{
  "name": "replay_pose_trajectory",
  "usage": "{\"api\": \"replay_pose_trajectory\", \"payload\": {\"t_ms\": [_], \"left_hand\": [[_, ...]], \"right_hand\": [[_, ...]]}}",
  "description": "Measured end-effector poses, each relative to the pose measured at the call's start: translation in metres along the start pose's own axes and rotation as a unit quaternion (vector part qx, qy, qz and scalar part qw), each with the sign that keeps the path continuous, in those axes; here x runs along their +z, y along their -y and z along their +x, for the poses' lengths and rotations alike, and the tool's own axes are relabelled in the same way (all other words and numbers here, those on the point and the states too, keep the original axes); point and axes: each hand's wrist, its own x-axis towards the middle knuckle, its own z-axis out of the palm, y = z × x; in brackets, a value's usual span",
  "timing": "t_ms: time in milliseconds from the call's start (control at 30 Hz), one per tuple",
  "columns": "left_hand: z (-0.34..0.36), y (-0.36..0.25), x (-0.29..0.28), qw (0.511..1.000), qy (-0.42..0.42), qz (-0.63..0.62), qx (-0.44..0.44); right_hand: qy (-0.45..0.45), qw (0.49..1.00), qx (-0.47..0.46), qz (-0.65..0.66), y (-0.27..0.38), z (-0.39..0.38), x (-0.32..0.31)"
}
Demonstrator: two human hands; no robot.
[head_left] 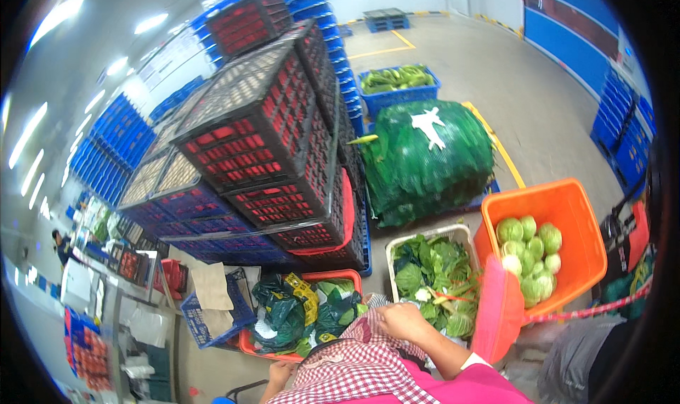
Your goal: The person writes on a small slip of paper, peels a label from a sheet, and places it onto the paper. The person then picks up a plastic crate containing tomatoes, transfers the tomatoes into another crate lined with pink paper, and finally places a piece of cardboard over the tomatoes.
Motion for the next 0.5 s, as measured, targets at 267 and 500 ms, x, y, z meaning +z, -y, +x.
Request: {"api": "replay_pose_trajectory", "payload": {"t_ms": [267, 500], "left_hand": [[0.018, 0.074, 0.024, 0.989, -0.006, -0.087, -0.115], [-0.019, 0.135, 0.043, 0.988, -0.003, -0.068, -0.137]], "right_hand": [[0.01, 1.0, -0.011, -0.011, 0.01, -0.011, -0.028], [0.065, 0.995, -0.019, -0.078, 0.017, -0.004, -0.052]]}}
